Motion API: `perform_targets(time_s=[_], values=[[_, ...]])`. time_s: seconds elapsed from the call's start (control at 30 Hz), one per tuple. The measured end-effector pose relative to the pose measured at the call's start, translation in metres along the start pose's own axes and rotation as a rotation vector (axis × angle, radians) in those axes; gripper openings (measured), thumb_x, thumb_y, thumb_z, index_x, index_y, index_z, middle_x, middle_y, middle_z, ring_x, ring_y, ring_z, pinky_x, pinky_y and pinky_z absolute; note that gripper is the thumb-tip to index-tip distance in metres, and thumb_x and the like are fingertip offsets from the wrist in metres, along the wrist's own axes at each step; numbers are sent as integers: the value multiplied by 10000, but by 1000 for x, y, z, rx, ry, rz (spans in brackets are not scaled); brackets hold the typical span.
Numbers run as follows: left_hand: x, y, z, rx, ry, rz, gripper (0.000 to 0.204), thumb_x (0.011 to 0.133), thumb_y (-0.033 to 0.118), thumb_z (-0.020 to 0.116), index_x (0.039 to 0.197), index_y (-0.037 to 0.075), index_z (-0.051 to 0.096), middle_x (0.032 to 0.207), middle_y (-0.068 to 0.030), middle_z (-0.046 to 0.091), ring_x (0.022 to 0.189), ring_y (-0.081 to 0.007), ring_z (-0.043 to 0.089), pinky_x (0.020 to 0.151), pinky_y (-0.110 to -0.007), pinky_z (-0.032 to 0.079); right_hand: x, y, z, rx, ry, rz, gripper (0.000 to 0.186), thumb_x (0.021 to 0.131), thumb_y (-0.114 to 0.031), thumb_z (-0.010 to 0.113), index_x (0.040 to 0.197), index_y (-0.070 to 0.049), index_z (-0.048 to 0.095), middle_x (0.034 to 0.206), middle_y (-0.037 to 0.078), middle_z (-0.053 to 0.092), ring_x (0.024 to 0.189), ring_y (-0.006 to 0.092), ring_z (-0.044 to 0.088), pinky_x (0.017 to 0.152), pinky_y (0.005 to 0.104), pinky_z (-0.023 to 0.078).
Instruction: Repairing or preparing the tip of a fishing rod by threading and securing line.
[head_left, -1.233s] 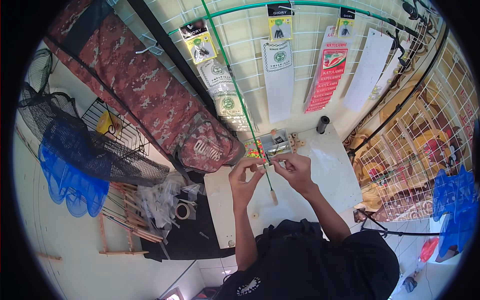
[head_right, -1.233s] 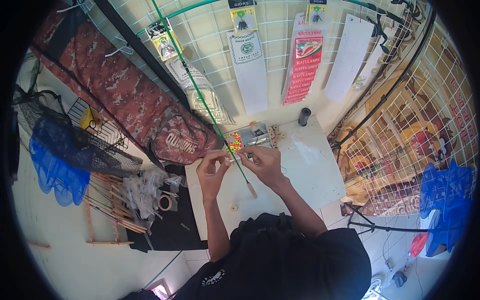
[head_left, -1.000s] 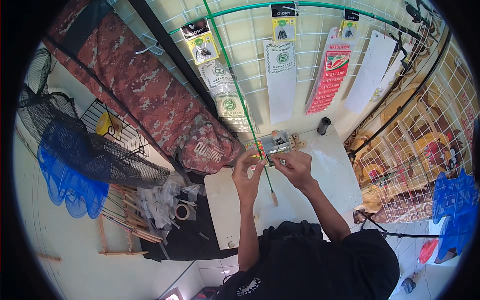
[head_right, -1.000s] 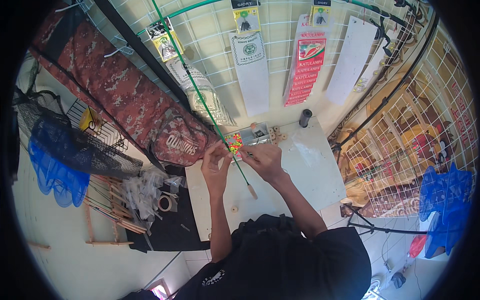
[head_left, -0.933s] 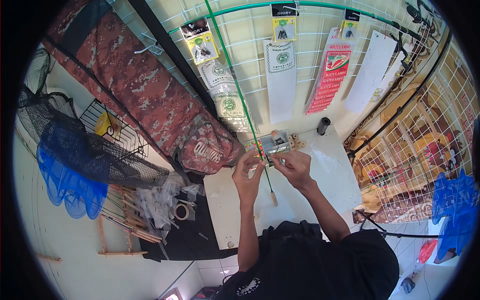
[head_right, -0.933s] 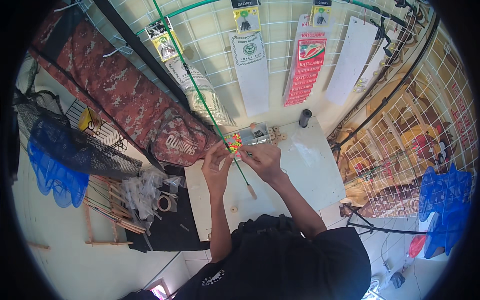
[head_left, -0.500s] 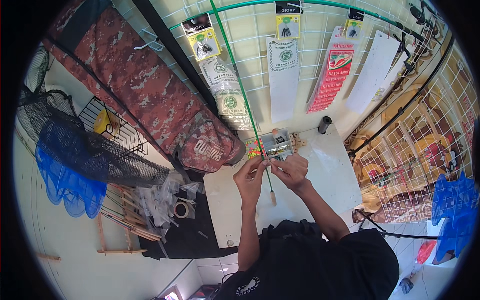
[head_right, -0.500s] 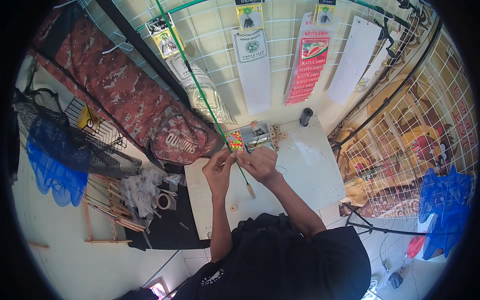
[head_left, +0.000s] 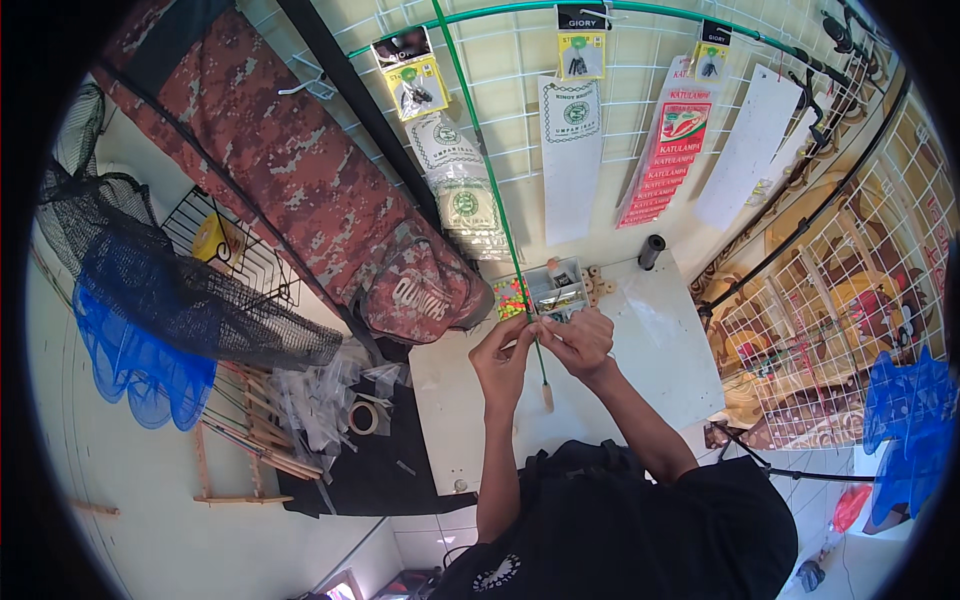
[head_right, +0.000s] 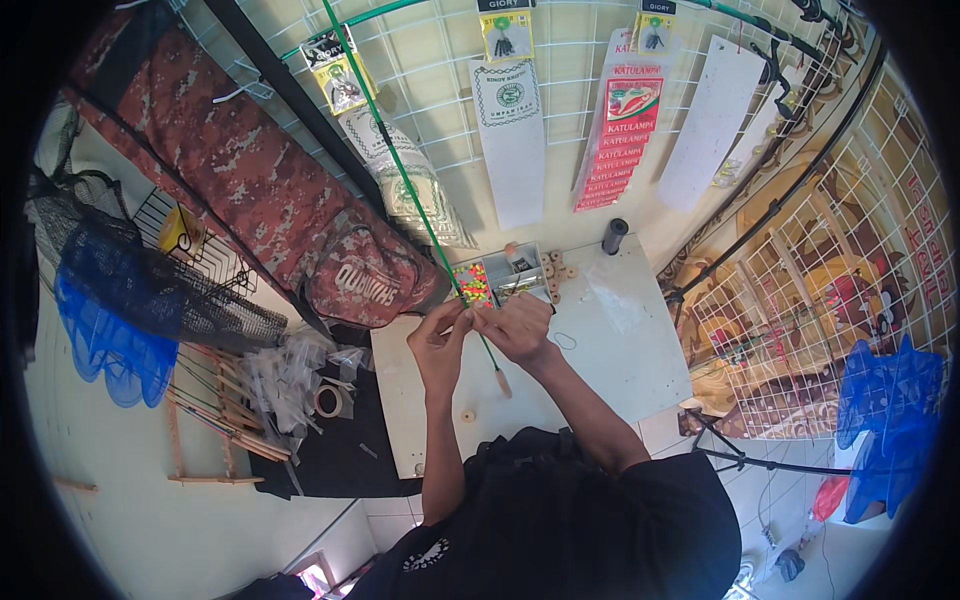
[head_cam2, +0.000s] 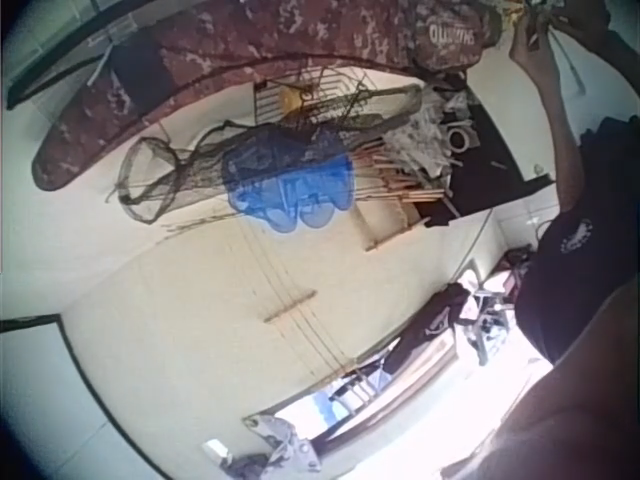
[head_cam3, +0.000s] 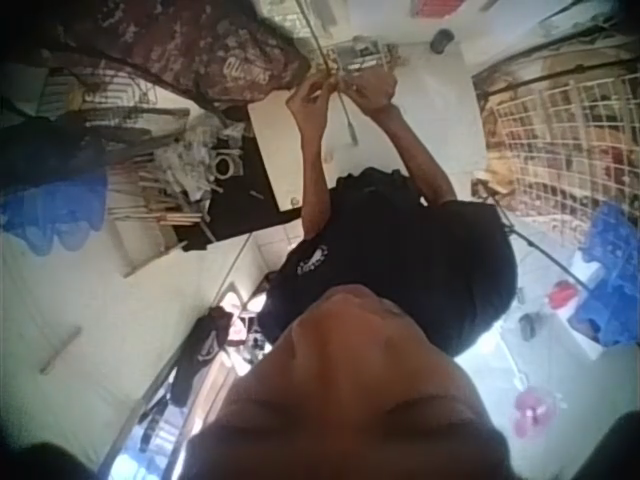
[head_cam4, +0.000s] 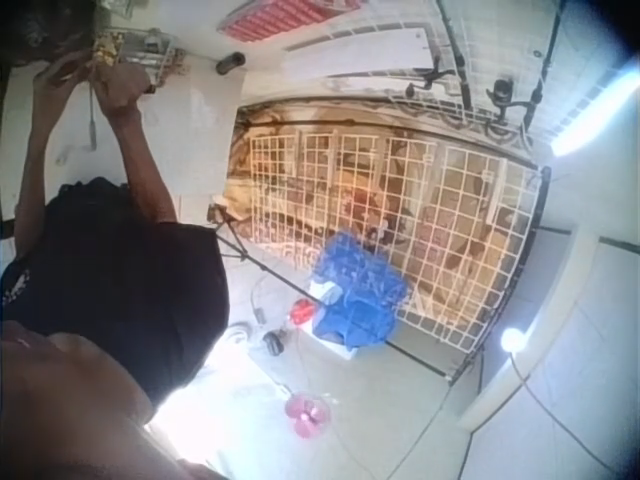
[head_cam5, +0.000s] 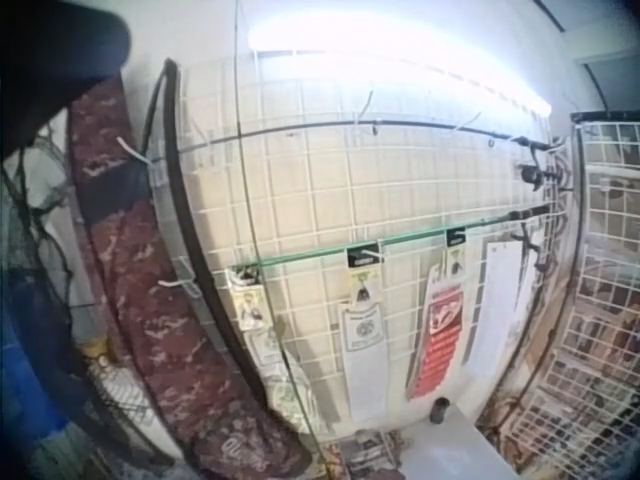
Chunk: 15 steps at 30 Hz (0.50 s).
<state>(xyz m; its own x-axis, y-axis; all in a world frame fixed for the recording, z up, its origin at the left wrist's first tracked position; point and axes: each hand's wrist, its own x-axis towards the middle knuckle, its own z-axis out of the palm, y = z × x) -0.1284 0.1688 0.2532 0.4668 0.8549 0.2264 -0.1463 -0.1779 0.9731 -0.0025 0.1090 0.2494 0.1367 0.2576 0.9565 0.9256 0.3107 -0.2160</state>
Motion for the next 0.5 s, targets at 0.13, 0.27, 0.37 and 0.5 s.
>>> perform_targets(time_s=[0.13,0.27,0.37,0.5], values=[[0,-2,-1,7,3,40,230,854,-41,670,1084,-39,657,948,-97,694,872,-135,669,704,-251,557,0,-1,1,-16,8,-6,201,707,-62,805,861,-62,677,535,-12,445,423,139,416,418,296,289],[-1,0,1,2,2,28,232,853,-23,680,1085,-21,673,953,-81,704,872,-125,676,652,-230,560,-1,0,1,-9,18,-15,200,701,-58,803,861,-58,682,537,-12,448,423,142,416,418,294,287],[0,-4,1,-4,9,59,230,853,-23,681,1082,-22,672,949,-86,704,872,-127,677,647,-230,560,-1,-1,3,-19,31,2,199,699,-57,800,862,-54,687,536,-8,449,423,147,415,418,297,285],[0,-6,1,6,7,55,227,852,-26,679,1080,-23,672,945,-91,704,873,-131,678,645,-233,563,-4,-2,5,-12,38,16,192,701,-56,795,860,-47,689,535,-4,451,420,152,412,417,300,282]])
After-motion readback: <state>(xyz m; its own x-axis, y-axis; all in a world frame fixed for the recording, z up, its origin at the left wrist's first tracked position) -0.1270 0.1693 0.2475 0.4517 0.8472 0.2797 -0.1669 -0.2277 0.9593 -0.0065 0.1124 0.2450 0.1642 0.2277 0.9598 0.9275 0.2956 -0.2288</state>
